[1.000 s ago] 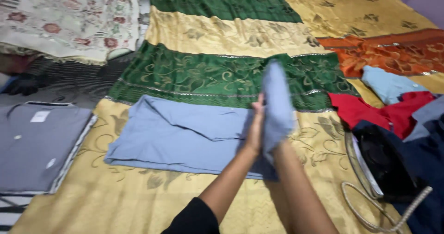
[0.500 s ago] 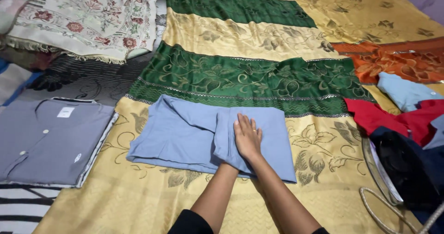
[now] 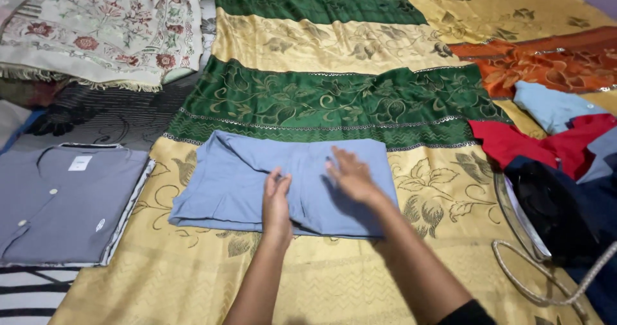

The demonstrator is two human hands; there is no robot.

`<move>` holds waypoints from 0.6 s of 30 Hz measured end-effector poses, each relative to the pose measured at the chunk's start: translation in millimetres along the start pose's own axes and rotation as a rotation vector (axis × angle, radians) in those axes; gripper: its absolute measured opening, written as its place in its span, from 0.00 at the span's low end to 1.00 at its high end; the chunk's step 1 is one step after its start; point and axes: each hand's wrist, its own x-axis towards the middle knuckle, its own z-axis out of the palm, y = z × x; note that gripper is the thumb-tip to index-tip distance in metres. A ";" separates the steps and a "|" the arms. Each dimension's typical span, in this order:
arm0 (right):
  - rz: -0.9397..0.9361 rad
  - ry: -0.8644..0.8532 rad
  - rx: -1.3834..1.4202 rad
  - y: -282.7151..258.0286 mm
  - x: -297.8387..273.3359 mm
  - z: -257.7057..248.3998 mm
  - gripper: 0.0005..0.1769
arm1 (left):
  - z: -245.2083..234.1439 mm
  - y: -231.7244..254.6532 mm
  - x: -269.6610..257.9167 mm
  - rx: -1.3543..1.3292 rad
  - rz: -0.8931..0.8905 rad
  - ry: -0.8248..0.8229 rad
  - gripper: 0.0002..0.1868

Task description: Ironing a light blue shirt on a bed and then folding it neatly.

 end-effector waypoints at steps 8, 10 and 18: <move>0.124 0.016 -0.315 19.6 -27.3 -56.1 0.44 | 81.3 48.4 -37.5 1.529 0.757 0.124 0.35; 0.092 0.020 -0.394 17.3 -32.3 -50.7 0.46 | 76.2 27.0 -27.3 1.596 0.791 0.007 0.36; 0.043 0.112 -0.467 5.2 -53.8 -44.1 0.42 | 57.7 -5.1 -31.3 1.722 0.512 -0.103 0.38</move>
